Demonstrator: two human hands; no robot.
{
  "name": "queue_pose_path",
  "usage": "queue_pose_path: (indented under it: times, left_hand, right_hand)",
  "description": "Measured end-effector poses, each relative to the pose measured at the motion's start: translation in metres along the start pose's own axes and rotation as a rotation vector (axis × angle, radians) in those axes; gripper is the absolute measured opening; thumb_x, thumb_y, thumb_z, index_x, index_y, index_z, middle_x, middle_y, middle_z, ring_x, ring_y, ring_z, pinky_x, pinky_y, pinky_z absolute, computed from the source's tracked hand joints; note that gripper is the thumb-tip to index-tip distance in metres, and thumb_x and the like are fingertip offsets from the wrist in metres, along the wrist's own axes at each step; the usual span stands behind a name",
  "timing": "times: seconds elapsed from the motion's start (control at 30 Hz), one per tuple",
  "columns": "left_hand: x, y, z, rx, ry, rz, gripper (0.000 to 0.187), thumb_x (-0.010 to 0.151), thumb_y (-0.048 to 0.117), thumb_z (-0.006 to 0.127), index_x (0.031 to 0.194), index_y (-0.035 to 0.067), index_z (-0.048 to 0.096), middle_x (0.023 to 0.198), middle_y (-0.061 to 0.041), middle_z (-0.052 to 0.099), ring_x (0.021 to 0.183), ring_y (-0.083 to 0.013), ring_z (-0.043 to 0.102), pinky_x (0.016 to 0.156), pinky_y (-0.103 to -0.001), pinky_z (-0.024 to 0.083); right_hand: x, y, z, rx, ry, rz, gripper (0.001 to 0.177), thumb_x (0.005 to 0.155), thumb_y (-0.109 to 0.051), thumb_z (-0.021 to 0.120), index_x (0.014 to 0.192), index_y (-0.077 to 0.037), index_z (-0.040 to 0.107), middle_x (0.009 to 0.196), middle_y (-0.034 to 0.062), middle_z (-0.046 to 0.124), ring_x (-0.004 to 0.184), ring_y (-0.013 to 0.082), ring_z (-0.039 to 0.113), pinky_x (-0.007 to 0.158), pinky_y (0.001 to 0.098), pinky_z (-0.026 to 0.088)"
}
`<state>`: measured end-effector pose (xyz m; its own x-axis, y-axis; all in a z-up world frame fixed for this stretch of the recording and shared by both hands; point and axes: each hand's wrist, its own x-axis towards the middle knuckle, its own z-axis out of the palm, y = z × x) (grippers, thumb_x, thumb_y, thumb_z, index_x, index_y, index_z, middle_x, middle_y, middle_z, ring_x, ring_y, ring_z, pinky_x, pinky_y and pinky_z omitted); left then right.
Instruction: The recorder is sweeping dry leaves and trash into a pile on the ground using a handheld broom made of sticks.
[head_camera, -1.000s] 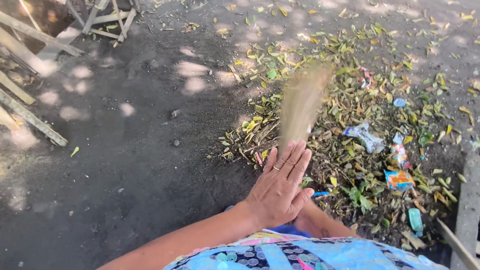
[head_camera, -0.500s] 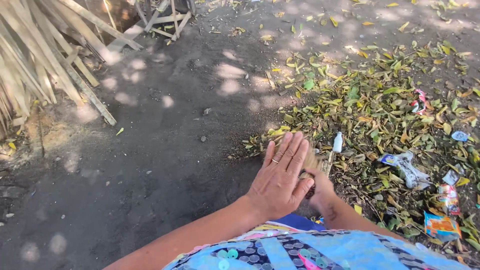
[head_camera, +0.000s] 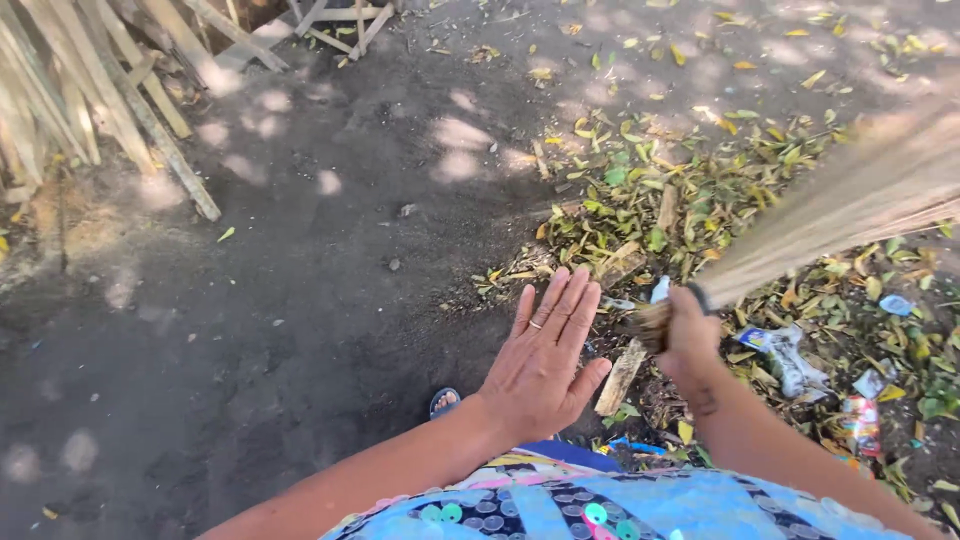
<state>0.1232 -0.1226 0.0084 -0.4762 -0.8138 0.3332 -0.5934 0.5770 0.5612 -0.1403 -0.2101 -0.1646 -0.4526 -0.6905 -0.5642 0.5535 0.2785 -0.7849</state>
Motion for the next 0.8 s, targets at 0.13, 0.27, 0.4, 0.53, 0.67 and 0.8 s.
queue_pose_path:
  times: [0.13, 0.27, 0.4, 0.53, 0.67, 0.8]
  left_hand:
    - [0.011, -0.005, -0.006, -0.027, -0.046, 0.054, 0.077, 0.102, 0.036, 0.055, 0.162, -0.001, 0.025, 0.171, -0.023, 0.023, 0.161, -0.0417, 0.019, 0.128, -0.06, 0.012]
    - [0.013, -0.021, -0.018, -0.014, -0.067, 0.09, 0.078, 0.103, 0.035, 0.056, 0.164, -0.002, 0.023, 0.172, -0.023, 0.023, 0.162, -0.042, 0.017, 0.129, -0.06, 0.011]
    - [0.009, -0.04, -0.04, -0.004, -0.103, 0.091, 0.079, 0.102, 0.036, 0.056, 0.164, 0.0, 0.023, 0.172, -0.023, 0.023, 0.162, -0.0411, 0.015, 0.129, -0.059, 0.011]
    - [-0.003, -0.061, -0.053, 0.023, -0.121, 0.065, 0.077, 0.105, 0.037, 0.053, 0.165, 0.0, 0.022, 0.173, -0.023, 0.02, 0.163, -0.0402, 0.014, 0.129, -0.06, 0.01]
    - [-0.01, -0.072, -0.064, 0.029, -0.143, 0.034, 0.077, 0.105, 0.039, 0.051, 0.164, 0.001, 0.021, 0.173, -0.022, 0.019, 0.164, -0.039, 0.013, 0.13, -0.059, 0.008]
    - [-0.014, -0.084, -0.077, 0.003, -0.157, 0.029, 0.077, 0.106, 0.038, 0.05, 0.165, 0.001, 0.019, 0.174, -0.021, 0.017, 0.163, -0.0385, 0.011, 0.13, -0.058, 0.006]
  right_hand:
    - [-0.1, 0.019, 0.058, -0.055, -0.304, 0.261, 0.057, 0.091, -0.028, 0.067, 0.134, 0.007, 0.056, 0.117, 0.0179, 0.067, 0.101, 0.0287, 0.07, 0.086, 0.0431, 0.061]
    - [-0.139, 0.031, 0.087, 0.073, -0.746, 0.169, 0.068, 0.092, -0.042, 0.056, 0.151, -0.013, 0.04, 0.146, 0.01, 0.054, 0.131, 0.0255, 0.056, 0.106, 0.041, 0.049]
    - [-0.141, 0.057, 0.106, -0.151, -0.864, 0.035, 0.065, 0.093, -0.035, 0.056, 0.151, -0.011, 0.039, 0.15, 0.0112, 0.051, 0.135, 0.0265, 0.054, 0.109, 0.042, 0.046]
    - [-0.105, 0.091, 0.109, -0.3, -0.946, -0.047, 0.063, 0.095, -0.03, 0.056, 0.152, -0.01, 0.038, 0.152, 0.012, 0.049, 0.137, 0.0271, 0.052, 0.111, 0.0427, 0.044]
    - [-0.013, 0.092, 0.078, -0.067, -0.294, 0.4, 0.037, 0.096, -0.023, 0.058, 0.128, -0.007, 0.051, 0.111, 0.0143, 0.064, 0.093, 0.027, 0.066, 0.079, 0.0393, 0.057]
    - [0.046, 0.05, 0.065, 0.11, 0.147, 0.306, 0.034, 0.094, -0.02, 0.067, 0.123, -0.009, 0.055, 0.098, 0.0161, 0.068, 0.075, 0.0293, 0.071, 0.063, 0.0415, 0.064]
